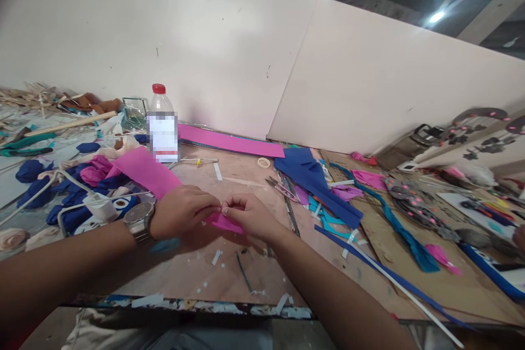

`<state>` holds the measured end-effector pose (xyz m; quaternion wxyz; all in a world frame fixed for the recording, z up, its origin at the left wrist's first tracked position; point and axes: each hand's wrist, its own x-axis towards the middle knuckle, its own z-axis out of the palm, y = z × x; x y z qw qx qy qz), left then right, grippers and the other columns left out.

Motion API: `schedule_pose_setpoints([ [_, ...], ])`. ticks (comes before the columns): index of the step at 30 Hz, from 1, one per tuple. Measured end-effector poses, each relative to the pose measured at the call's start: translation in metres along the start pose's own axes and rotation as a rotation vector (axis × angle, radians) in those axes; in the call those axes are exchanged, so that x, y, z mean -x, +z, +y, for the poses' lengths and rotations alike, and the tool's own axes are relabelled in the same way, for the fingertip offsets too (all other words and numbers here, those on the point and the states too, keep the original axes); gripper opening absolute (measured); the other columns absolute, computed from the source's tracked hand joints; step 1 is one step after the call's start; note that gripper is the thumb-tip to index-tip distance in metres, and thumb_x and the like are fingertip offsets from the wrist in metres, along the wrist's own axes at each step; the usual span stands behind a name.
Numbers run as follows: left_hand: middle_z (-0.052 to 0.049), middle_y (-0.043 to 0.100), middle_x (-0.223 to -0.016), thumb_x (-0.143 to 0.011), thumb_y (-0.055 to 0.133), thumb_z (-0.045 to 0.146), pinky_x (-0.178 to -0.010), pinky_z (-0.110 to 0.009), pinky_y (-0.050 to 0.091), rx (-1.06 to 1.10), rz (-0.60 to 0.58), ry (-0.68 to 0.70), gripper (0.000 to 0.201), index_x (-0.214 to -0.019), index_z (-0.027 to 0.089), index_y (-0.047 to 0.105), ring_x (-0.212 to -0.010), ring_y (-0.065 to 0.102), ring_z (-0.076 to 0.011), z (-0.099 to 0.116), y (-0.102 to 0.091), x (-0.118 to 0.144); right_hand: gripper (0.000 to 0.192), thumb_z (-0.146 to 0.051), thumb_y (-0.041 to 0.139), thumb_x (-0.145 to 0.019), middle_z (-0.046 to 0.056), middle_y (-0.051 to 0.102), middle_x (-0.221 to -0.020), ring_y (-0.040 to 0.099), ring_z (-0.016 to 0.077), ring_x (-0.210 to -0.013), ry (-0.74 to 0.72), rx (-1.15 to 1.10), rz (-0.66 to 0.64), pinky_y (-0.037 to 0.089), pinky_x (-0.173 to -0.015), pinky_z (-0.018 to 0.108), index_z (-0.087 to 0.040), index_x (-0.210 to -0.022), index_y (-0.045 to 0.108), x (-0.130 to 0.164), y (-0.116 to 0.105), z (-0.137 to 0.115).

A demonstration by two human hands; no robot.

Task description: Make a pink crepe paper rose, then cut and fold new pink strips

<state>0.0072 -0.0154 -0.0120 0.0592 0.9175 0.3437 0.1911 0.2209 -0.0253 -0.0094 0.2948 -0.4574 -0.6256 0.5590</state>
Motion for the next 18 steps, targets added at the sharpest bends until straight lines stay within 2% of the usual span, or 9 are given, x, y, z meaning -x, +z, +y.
schedule_pose_setpoints([
  [5, -0.001, 0.076, -0.083, -0.101, 0.048, 0.039, -0.063, -0.029, 0.036, 0.098, -0.036, -0.080, 0.030, -0.093, 0.025, 0.073, -0.075, 0.067, -0.0184, 0.002, -0.004, -0.002, 0.021, -0.037, 0.071, -0.078, -0.001, 0.065, -0.071, 0.055, 0.0122, -0.063, -0.029, 0.042, 0.010, 0.042, -0.058, 0.022, -0.017, -0.079, 0.067, 0.002, 0.001, 0.000],
  [11, -0.002, 0.076, -0.081, -0.099, 0.052, 0.038, -0.062, -0.028, 0.033, 0.116, -0.076, -0.102, 0.028, -0.091, 0.025, 0.075, -0.073, 0.066, -0.0188, 0.003, -0.007, -0.002, 0.012, -0.028, 0.065, -0.082, 0.000, 0.066, -0.075, 0.058, 0.0145, -0.071, -0.185, 0.343, 0.033, 0.045, -0.067, 0.025, -0.018, -0.078, 0.070, 0.005, 0.000, -0.005],
  [18, -0.003, 0.076, -0.079, -0.093, 0.055, 0.033, -0.065, -0.027, 0.040, 0.241, -0.091, -0.127, 0.025, -0.089, 0.022, 0.076, -0.071, 0.066, -0.0174, 0.000, -0.018, -0.004, 0.009, -0.018, 0.060, -0.080, 0.000, 0.064, -0.075, 0.057, 0.0149, -0.069, -0.250, 0.430, 0.071, 0.043, -0.064, 0.026, -0.018, -0.074, 0.067, 0.006, -0.004, -0.007],
])
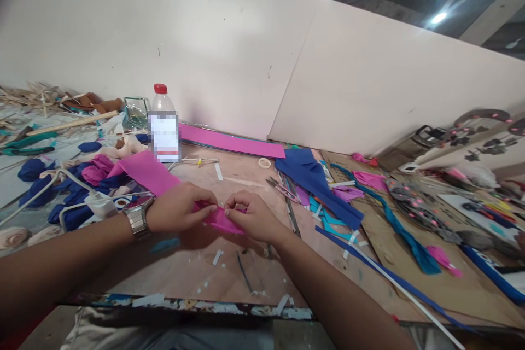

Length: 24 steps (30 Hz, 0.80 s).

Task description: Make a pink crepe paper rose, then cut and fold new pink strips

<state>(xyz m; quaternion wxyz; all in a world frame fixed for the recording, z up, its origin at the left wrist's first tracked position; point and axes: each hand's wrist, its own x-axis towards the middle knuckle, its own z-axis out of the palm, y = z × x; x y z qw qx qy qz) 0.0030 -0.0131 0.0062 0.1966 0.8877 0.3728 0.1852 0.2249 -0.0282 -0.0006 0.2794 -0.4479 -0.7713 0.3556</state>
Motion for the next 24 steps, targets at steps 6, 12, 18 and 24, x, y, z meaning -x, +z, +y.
schedule_pose_setpoints([
  [6, -0.003, 0.074, -0.074, -0.089, 0.055, 0.027, -0.063, -0.025, 0.042, 0.066, -0.023, -0.017, 0.023, -0.083, 0.019, 0.076, -0.067, 0.064, -0.0157, -0.0015, -0.0012, -0.0014, 0.010, -0.010, 0.060, -0.074, 0.002, 0.068, -0.076, 0.061, 0.0185, -0.077, -0.173, 0.237, 0.087, 0.044, -0.076, 0.031, -0.019, -0.072, 0.065, 0.0011, -0.0006, 0.0020],
  [12, -0.003, 0.074, -0.075, -0.090, 0.054, 0.028, -0.064, -0.025, 0.042, 0.073, -0.046, -0.011, 0.024, -0.084, 0.020, 0.076, -0.067, 0.064, -0.0157, -0.0026, 0.0010, -0.0010, 0.008, -0.017, 0.065, -0.080, 0.003, 0.074, -0.080, 0.065, 0.0191, -0.077, -0.236, 0.298, 0.057, 0.044, -0.077, 0.033, -0.020, -0.083, 0.072, 0.0026, 0.0009, -0.0006],
  [18, -0.002, 0.072, -0.071, -0.088, 0.055, 0.029, -0.059, -0.026, 0.037, 0.049, -0.049, 0.002, 0.022, -0.083, 0.019, 0.073, -0.063, 0.062, -0.0153, -0.0029, 0.0024, 0.0006, 0.013, -0.025, 0.065, -0.089, 0.002, 0.076, -0.074, 0.065, 0.0169, -0.070, -0.296, 0.299, 0.092, 0.042, -0.077, 0.034, -0.021, -0.080, 0.073, 0.0009, 0.0046, 0.0020],
  [24, -0.002, 0.069, -0.067, -0.085, 0.053, 0.023, -0.057, -0.026, 0.036, 0.069, -0.074, -0.011, 0.021, -0.077, 0.018, 0.072, -0.060, 0.059, -0.0146, -0.0056, 0.0041, -0.0005, 0.010, -0.021, 0.065, -0.089, 0.001, 0.079, -0.080, 0.068, 0.0173, -0.073, -0.359, 0.341, 0.104, 0.041, -0.084, 0.038, -0.023, -0.088, 0.075, 0.0014, 0.0050, 0.0017],
])
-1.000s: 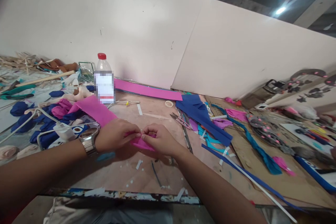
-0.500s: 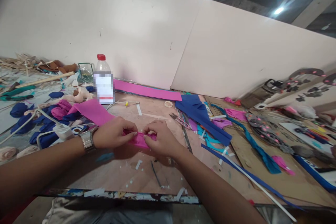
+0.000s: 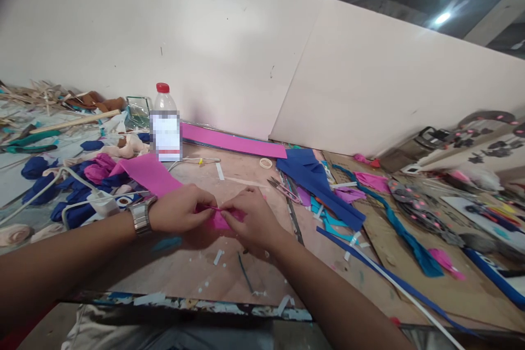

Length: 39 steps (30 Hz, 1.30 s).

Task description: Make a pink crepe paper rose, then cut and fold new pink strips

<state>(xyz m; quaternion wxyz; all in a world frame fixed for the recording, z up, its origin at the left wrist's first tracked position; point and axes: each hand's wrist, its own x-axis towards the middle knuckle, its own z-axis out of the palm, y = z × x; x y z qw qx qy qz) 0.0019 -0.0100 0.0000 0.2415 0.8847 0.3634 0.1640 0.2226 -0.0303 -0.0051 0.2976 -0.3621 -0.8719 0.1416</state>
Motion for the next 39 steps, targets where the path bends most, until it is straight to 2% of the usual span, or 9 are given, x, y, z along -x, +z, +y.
schedule_pose_setpoints([
  [10, -0.002, 0.072, -0.076, -0.080, 0.051, 0.016, -0.062, -0.026, 0.041, 0.123, -0.040, -0.044, 0.023, -0.084, 0.018, 0.073, -0.068, 0.061, -0.0158, -0.0005, -0.0014, -0.0016, 0.014, -0.015, 0.064, -0.088, 0.000, 0.076, -0.077, 0.068, 0.0155, -0.074, -0.160, 0.110, 0.038, 0.037, -0.089, 0.039, -0.025, -0.089, 0.074, 0.0020, 0.0006, 0.0013],
  [13, -0.002, 0.069, -0.074, -0.088, 0.052, 0.024, -0.062, -0.026, 0.040, 0.138, -0.045, -0.028, 0.021, -0.082, 0.017, 0.071, -0.067, 0.059, -0.0153, 0.0006, -0.0024, -0.0013, 0.014, -0.014, 0.063, -0.088, 0.000, 0.076, -0.076, 0.067, 0.0155, -0.073, -0.180, 0.148, 0.041, 0.037, -0.089, 0.040, -0.024, -0.087, 0.073, 0.0015, -0.0006, -0.0008],
  [17, -0.002, 0.065, -0.068, -0.097, 0.045, 0.037, -0.059, -0.026, 0.038, 0.153, -0.024, -0.035, 0.037, -0.074, 0.016, 0.064, -0.064, 0.055, -0.0145, 0.0001, -0.0016, -0.0023, 0.016, -0.015, 0.062, -0.090, -0.001, 0.076, -0.076, 0.067, 0.0155, -0.074, -0.203, 0.180, 0.048, 0.036, -0.090, 0.041, -0.025, -0.083, 0.072, 0.0010, -0.0012, -0.0017],
  [25, -0.003, 0.068, -0.073, -0.093, 0.052, 0.035, -0.061, -0.026, 0.041, 0.205, -0.032, -0.084, 0.029, -0.082, 0.016, 0.070, -0.066, 0.058, -0.0157, -0.0004, -0.0010, -0.0032, 0.012, -0.016, 0.064, -0.091, -0.001, 0.076, -0.076, 0.066, 0.0151, -0.075, -0.193, 0.193, 0.085, 0.035, -0.092, 0.040, -0.023, -0.085, 0.072, 0.0013, -0.0008, -0.0038],
  [29, -0.003, 0.068, -0.072, -0.093, 0.052, 0.035, -0.063, -0.026, 0.041, 0.190, -0.010, -0.077, 0.028, -0.081, 0.017, 0.070, -0.066, 0.058, -0.0160, 0.0002, -0.0004, -0.0026, 0.009, -0.017, 0.066, -0.091, 0.000, 0.077, -0.080, 0.066, 0.0157, -0.077, -0.183, 0.164, 0.094, 0.034, -0.092, 0.040, -0.023, -0.092, 0.073, 0.0009, -0.0003, -0.0048],
  [39, -0.002, 0.070, -0.073, -0.093, 0.053, 0.034, -0.062, -0.026, 0.040, 0.186, 0.016, -0.053, 0.026, -0.081, 0.018, 0.071, -0.066, 0.059, -0.0153, 0.0011, 0.0018, -0.0017, 0.010, -0.015, 0.066, -0.091, -0.001, 0.078, -0.083, 0.067, 0.0165, -0.083, -0.159, 0.193, 0.093, 0.030, -0.099, 0.043, -0.023, -0.089, 0.072, 0.0018, 0.0010, -0.0032],
])
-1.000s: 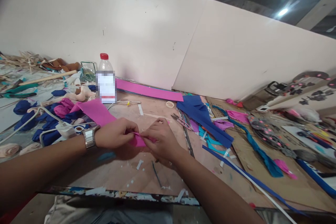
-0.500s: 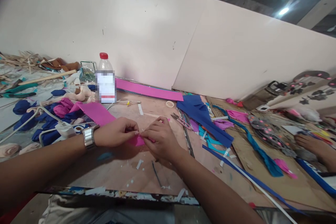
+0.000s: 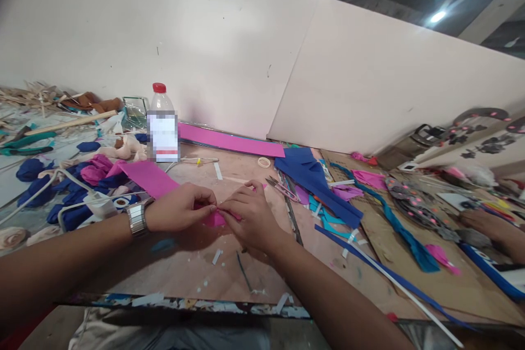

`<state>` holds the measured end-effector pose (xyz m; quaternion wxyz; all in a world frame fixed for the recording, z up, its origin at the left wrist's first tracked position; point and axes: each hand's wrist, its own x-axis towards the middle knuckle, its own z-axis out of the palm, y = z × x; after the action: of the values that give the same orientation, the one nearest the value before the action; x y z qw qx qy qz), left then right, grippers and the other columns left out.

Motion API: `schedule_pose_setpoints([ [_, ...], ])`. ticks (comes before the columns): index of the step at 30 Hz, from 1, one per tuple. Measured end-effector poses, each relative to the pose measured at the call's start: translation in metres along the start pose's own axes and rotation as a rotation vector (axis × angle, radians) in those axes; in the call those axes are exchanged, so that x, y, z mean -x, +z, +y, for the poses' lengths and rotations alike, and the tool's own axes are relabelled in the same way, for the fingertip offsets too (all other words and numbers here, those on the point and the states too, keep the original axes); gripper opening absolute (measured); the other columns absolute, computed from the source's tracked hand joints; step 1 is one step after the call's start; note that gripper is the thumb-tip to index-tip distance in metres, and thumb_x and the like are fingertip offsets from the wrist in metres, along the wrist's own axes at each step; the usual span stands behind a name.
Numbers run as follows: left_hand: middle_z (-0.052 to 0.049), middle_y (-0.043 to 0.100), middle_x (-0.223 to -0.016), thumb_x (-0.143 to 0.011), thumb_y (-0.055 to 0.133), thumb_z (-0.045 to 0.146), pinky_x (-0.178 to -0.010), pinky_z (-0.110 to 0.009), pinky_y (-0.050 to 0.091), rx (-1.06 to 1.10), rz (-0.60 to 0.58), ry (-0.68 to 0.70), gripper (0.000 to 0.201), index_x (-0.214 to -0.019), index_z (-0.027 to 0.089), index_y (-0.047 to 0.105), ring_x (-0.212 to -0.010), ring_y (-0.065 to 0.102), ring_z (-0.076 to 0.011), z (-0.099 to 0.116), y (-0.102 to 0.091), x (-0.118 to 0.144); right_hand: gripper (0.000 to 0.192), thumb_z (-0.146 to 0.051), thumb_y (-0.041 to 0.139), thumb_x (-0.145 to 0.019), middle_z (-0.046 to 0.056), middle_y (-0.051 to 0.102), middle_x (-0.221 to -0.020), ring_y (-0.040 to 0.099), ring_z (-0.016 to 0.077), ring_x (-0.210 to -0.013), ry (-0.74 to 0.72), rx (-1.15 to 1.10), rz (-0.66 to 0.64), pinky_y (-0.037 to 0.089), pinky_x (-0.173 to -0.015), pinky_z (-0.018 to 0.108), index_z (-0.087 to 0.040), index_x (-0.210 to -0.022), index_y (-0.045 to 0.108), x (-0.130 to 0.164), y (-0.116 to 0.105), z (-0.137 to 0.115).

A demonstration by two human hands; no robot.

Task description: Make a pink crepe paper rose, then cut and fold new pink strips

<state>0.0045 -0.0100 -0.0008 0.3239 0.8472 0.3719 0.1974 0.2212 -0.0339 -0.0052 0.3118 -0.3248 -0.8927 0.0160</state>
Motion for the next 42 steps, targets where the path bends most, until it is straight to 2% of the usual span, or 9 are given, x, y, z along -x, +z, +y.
schedule_pose_setpoints([
  [6, -0.002, 0.070, -0.074, -0.093, 0.054, 0.034, -0.062, -0.026, 0.039, -0.065, 0.038, 0.017, 0.024, -0.084, 0.020, 0.072, -0.067, 0.060, -0.0158, 0.002, 0.001, 0.001, 0.009, -0.017, 0.066, -0.091, 0.001, 0.078, -0.085, 0.068, 0.0177, -0.084, 0.054, 0.000, -0.018, 0.030, -0.099, 0.043, -0.023, -0.093, 0.073, 0.000, -0.001, 0.000],
  [13, -0.002, 0.073, -0.078, -0.096, 0.052, 0.038, -0.063, -0.028, 0.037, -0.273, 0.094, 0.043, 0.025, -0.089, 0.024, 0.072, -0.072, 0.065, -0.0189, 0.005, 0.004, 0.004, 0.007, -0.021, 0.067, -0.090, 0.002, 0.076, -0.083, 0.065, 0.0198, -0.084, 0.129, -0.076, -0.025, 0.037, -0.096, 0.044, -0.022, -0.087, 0.073, 0.001, 0.002, 0.002],
  [20, -0.001, 0.074, -0.080, -0.099, 0.049, 0.039, -0.058, -0.029, 0.031, -0.424, 0.108, 0.076, 0.026, -0.093, 0.026, 0.071, -0.072, 0.066, -0.0193, 0.002, 0.008, 0.005, 0.008, -0.022, 0.068, -0.088, 0.002, 0.076, -0.082, 0.065, 0.0201, -0.084, 0.225, -0.177, -0.034, 0.037, -0.094, 0.044, -0.023, -0.082, 0.073, 0.001, 0.005, 0.004],
  [26, -0.002, 0.073, -0.079, -0.102, 0.044, 0.037, -0.060, -0.030, 0.033, -0.552, 0.108, 0.172, 0.029, -0.094, 0.024, 0.070, -0.072, 0.066, -0.0198, 0.001, 0.009, 0.003, 0.007, -0.019, 0.068, -0.086, 0.001, 0.073, -0.081, 0.064, 0.0195, -0.083, 0.271, -0.249, -0.040, 0.038, -0.091, 0.041, -0.022, -0.082, 0.072, 0.000, 0.004, 0.004],
  [33, -0.001, 0.075, -0.083, -0.103, 0.045, 0.038, -0.065, -0.032, 0.039, -0.560, 0.100, 0.196, 0.029, -0.097, 0.025, 0.070, -0.076, 0.068, -0.0206, -0.001, 0.011, 0.003, 0.012, -0.013, 0.064, -0.084, 0.001, 0.069, -0.080, 0.061, 0.0178, -0.080, 0.326, -0.314, -0.097, 0.042, -0.080, 0.034, -0.020, -0.076, 0.068, -0.003, 0.002, 0.002],
  [42, -0.003, 0.076, -0.086, -0.102, 0.046, 0.038, -0.067, -0.031, 0.040, -0.559, 0.066, 0.184, 0.029, -0.101, 0.025, 0.073, -0.080, 0.070, -0.0220, 0.000, 0.011, 0.003, 0.010, -0.016, 0.063, -0.083, 0.002, 0.071, -0.076, 0.063, 0.0173, -0.072, 0.285, -0.305, -0.096, 0.046, -0.070, 0.030, -0.020, -0.076, 0.068, -0.003, -0.001, 0.002],
])
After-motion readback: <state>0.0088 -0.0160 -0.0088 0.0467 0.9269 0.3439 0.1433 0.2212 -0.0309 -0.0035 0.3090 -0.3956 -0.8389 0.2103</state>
